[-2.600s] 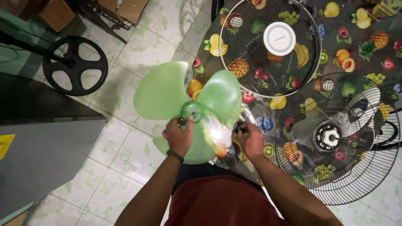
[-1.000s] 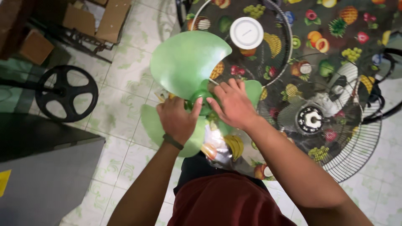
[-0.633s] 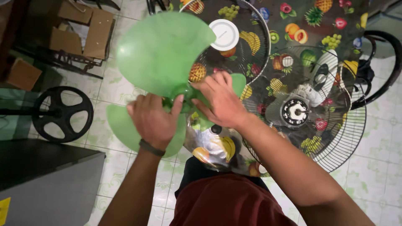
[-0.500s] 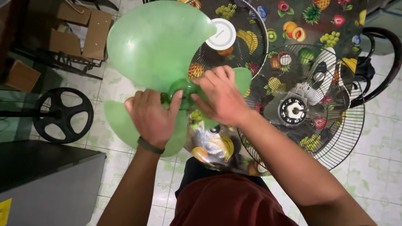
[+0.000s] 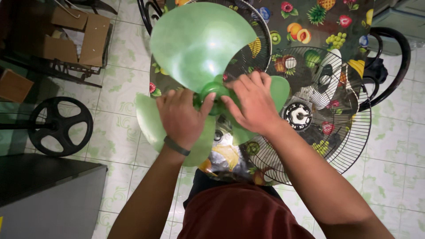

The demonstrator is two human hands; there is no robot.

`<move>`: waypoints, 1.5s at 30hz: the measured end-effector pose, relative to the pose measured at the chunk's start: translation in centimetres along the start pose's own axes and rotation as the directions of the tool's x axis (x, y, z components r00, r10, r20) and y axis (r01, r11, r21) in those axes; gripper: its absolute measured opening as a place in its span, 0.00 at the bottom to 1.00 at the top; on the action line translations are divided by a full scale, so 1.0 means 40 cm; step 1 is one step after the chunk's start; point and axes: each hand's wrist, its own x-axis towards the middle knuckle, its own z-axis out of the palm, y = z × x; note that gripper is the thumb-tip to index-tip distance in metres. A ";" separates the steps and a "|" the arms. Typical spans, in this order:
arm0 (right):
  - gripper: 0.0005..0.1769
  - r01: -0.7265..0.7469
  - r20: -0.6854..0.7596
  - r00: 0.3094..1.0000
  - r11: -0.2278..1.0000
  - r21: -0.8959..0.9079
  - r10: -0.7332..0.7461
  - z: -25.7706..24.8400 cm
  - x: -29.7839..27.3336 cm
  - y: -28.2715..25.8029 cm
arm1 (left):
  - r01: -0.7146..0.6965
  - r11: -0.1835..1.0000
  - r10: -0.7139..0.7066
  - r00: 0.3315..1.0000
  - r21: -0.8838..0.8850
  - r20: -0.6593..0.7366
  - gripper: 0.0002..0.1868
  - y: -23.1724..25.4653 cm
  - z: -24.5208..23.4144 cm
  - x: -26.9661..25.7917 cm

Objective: The person assembles an electric fan by hand. They attach the green fan blades to the motor hub, secure them with a nut, and then place the front wire cage over the blades, aligning and locking it into place.

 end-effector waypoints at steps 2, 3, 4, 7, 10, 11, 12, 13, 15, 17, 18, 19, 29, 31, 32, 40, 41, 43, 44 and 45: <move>0.16 -0.013 -0.008 1.000 1.000 0.004 0.013 -0.010 -0.011 0.009 | 0.001 1.000 -0.001 1.000 -0.008 0.008 0.24 0.013 0.013 0.003; 0.16 -0.020 -0.013 1.000 1.000 0.005 0.020 -0.015 -0.016 0.014 | 0.001 1.000 -0.001 1.000 -0.012 0.011 0.24 0.018 0.019 0.005; 0.16 -0.025 -0.016 1.000 1.000 0.001 0.025 -0.020 -0.023 0.019 | -0.007 1.000 0.007 1.000 -0.025 0.010 0.24 0.024 0.026 0.005; 0.16 -0.045 -0.023 0.999 0.999 -0.007 0.045 -0.036 -0.041 0.036 | -0.028 0.999 0.029 1.000 -0.042 0.010 0.25 0.044 0.045 0.009; 0.16 -0.065 -0.031 0.997 0.998 -0.018 0.064 -0.056 -0.061 0.055 | -0.034 0.998 0.035 0.999 -0.043 0.014 0.26 0.074 0.068 0.016; 0.16 -0.072 -0.040 0.997 0.997 -0.026 0.071 -0.061 -0.066 0.063 | -0.035 0.998 0.036 0.999 -0.061 0.014 0.26 0.084 0.075 0.020; 0.16 -0.081 -0.046 0.996 0.996 -0.030 0.080 -0.065 -0.075 0.069 | -0.034 0.996 0.036 0.999 -0.078 0.018 0.26 0.094 0.080 0.020; 0.16 -0.097 -0.043 0.994 0.995 -0.033 0.096 -0.072 -0.085 0.077 | -0.044 0.996 0.046 0.998 -0.076 0.031 0.26 0.105 0.087 0.023; 0.16 -0.137 -0.043 0.990 0.990 -0.038 0.135 -0.085 -0.104 0.095 | -0.072 0.995 0.076 0.995 -0.076 0.058 0.27 0.125 0.102 0.035; 0.16 -0.165 -0.056 0.985 0.985 -0.057 0.162 -0.101 -0.126 0.114 | -0.092 0.990 0.100 0.993 -0.107 0.069 0.25 0.153 0.118 0.046; 0.16 -0.182 -0.062 0.982 0.981 -0.067 0.178 -0.110 -0.139 0.123 | -0.103 0.987 0.113 0.991 -0.124 0.077 0.24 0.169 0.126 0.051; 0.16 -0.200 -0.066 0.978 0.977 -0.067 0.196 -0.121 -0.152 0.132 | -0.115 0.984 0.128 0.988 -0.137 0.089 0.24 0.187 0.134 0.055; 0.16 -0.390 -0.155 0.915 0.915 -0.099 0.373 -0.233 -0.301 0.211 | -0.276 0.918 0.323 0.937 -0.285 0.134 0.27 0.365 0.233 0.097; 0.16 -0.427 -0.168 0.898 0.898 -0.106 0.407 -0.248 -0.336 0.222 | -0.297 0.896 0.358 0.923 -0.331 0.140 0.26 0.396 0.255 0.096; 0.16 -0.442 -0.171 0.891 0.891 -0.108 0.421 -0.253 -0.352 0.228 | -0.305 0.883 0.374 0.916 -0.357 0.142 0.26 0.410 0.266 0.095; 0.18 -0.558 -0.171 0.828 0.818 -0.141 0.535 -0.266 -0.458 0.267 | -0.290 0.836 0.454 0.842 -0.466 0.290 0.27 0.476 0.357 0.073; 0.17 -0.562 -0.178 0.825 0.814 -0.146 0.537 -0.264 -0.467 0.268 | -0.287 0.829 0.467 0.827 -0.479 0.313 0.27 0.477 0.362 0.070; 0.17 -0.576 -0.191 0.814 0.803 -0.153 0.548 -0.264 -0.480 0.279 | -0.305 0.804 0.513 0.790 -0.511 0.335 0.26 0.478 0.374 0.076; 0.16 -0.584 -0.186 0.809 0.798 -0.151 0.557 -0.264 -0.487 0.282 | -0.316 0.790 0.536 0.771 -0.526 0.343 0.27 0.476 0.376 0.076; 0.16 -0.591 -0.181 0.804 0.792 -0.149 0.566 -0.263 -0.493 0.284 | -0.325 0.775 0.559 0.752 -0.541 0.349 0.28 0.473 0.378 0.075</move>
